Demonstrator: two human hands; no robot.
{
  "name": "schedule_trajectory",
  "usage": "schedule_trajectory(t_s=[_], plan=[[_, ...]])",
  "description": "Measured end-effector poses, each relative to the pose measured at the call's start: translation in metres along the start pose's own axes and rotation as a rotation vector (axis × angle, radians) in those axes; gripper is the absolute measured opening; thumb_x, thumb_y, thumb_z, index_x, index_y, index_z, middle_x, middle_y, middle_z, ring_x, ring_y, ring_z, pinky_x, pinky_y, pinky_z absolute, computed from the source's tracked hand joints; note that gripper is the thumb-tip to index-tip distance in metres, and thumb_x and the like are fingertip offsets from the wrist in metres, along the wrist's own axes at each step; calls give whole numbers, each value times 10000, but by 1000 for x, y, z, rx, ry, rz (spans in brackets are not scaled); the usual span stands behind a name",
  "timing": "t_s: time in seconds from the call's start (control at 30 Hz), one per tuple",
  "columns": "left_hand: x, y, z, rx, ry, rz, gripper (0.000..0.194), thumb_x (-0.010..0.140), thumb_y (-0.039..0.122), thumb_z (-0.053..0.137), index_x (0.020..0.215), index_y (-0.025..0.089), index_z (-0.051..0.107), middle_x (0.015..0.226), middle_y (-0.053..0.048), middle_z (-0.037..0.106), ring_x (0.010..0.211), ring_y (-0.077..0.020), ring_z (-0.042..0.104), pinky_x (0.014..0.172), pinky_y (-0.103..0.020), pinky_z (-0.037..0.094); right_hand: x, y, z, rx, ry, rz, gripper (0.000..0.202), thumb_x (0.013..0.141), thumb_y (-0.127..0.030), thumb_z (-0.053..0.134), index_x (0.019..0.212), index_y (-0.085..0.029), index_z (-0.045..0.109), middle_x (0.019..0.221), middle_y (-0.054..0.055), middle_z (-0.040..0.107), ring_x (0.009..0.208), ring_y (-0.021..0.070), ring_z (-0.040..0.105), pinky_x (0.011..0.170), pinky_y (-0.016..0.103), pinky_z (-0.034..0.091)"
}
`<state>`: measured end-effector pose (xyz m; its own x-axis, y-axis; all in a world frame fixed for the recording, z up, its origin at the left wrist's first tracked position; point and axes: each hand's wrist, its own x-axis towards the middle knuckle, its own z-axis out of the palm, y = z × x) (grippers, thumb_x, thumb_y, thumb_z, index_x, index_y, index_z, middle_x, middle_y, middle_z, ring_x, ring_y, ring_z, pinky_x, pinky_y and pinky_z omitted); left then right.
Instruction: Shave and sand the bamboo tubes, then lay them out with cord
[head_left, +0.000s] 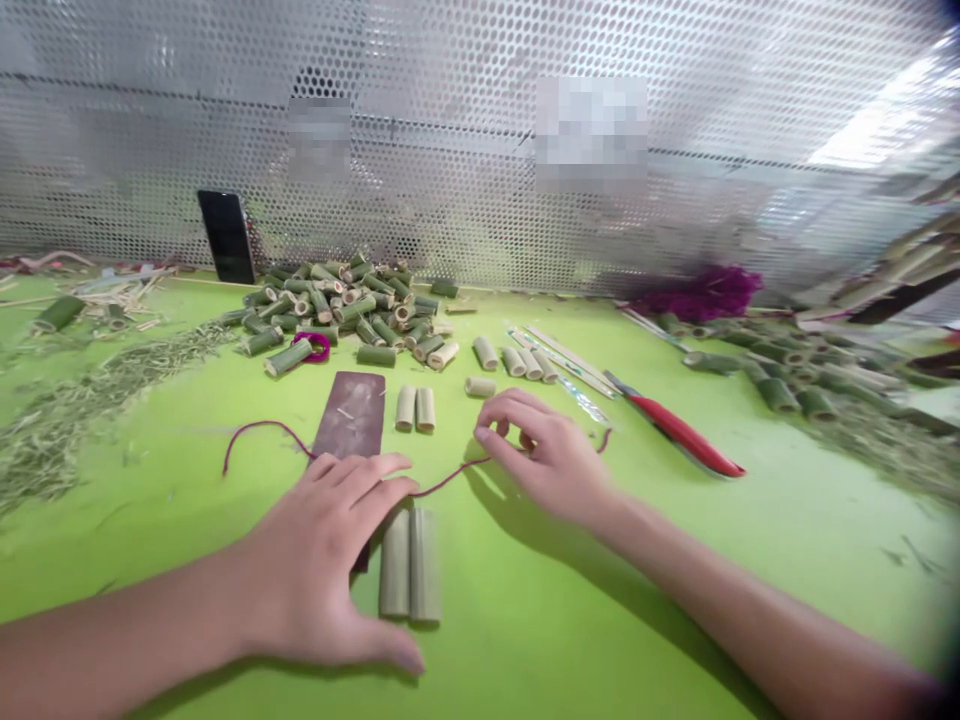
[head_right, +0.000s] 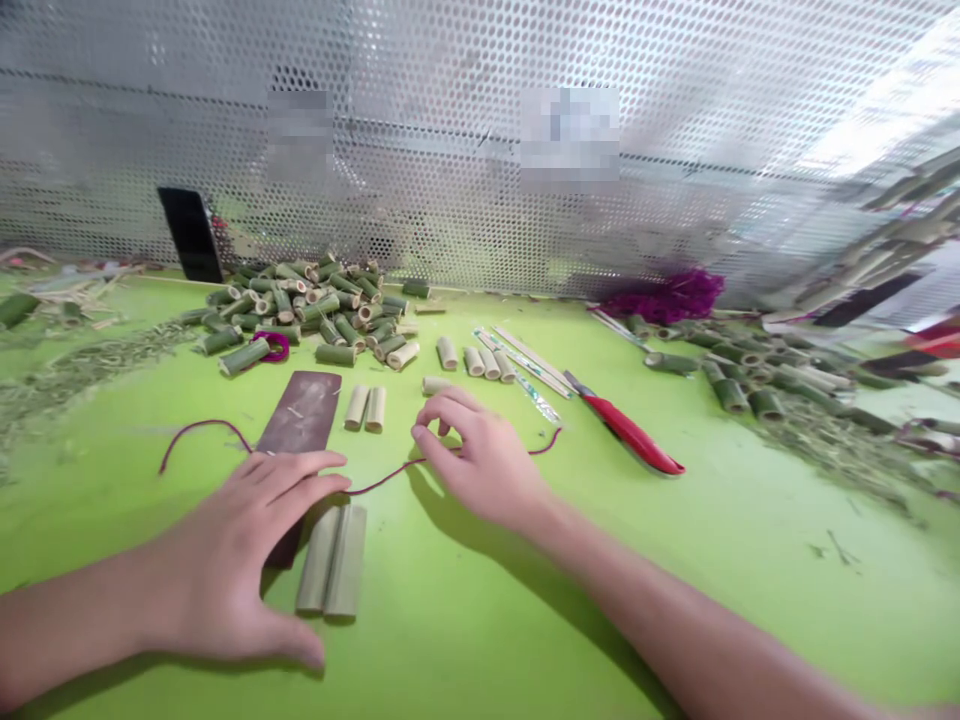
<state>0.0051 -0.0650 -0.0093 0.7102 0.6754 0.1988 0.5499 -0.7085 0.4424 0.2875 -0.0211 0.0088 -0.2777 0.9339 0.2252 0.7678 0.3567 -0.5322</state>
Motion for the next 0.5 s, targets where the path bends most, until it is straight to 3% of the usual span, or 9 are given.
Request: schedule_trajectory(t_s=[0.03,0.1,0.13,0.2,0.27,0.37,0.5], plan=[[1,-2,-3,-23,76,46,868,811,849,621,1396,211,570,1416,-166,626,1214,-397,637,1017,-638,525,0,1,0,-5,3,-9,264,991,-393,509,890,-223,682,1048,100,703,928,252,667,718,367,556],[3,-8,-11,-68,279,139,489,996,638,504,1243,234,623,1218,-105,699,1057,-286,681,902,-490,586,1,3,-1,-29,22,-25,270,992,-401,513,895,-221,690,1092,116,702,1031,289,665,847,432,573],[5,-12,-16,-78,376,174,318,1044,482,461,1152,237,633,1104,-74,710,983,-240,683,853,-427,591,1,5,-2,-45,38,-34,277,992,-406,514,897,-220,695,1123,122,700,1060,299,662,897,462,568],[10,-23,-24,-59,510,218,182,1033,234,447,1019,234,629,936,-26,691,884,-182,673,792,-340,584,2,7,-3,-74,72,-56,286,992,-413,513,904,-218,703,1181,129,690,1080,304,661,941,493,560],[14,-34,-28,-21,534,208,184,1008,145,481,953,220,640,876,-6,679,835,-154,664,748,-291,568,1,8,-4,-93,80,-80,285,992,-409,513,911,-217,706,1205,132,683,1076,300,665,929,492,570],[18,-46,-27,29,482,181,178,1008,150,528,915,192,674,882,-13,696,829,-149,657,733,-289,540,0,7,-7,-121,60,-121,288,997,-403,501,911,-220,706,1202,136,683,1097,305,667,918,489,583],[18,-47,-22,74,421,245,235,1008,156,528,829,182,678,803,-2,719,736,-142,625,716,-324,477,0,6,-10,-167,45,-149,292,1005,-396,483,932,-219,705,1230,140,677,1152,319,656,926,505,591]])
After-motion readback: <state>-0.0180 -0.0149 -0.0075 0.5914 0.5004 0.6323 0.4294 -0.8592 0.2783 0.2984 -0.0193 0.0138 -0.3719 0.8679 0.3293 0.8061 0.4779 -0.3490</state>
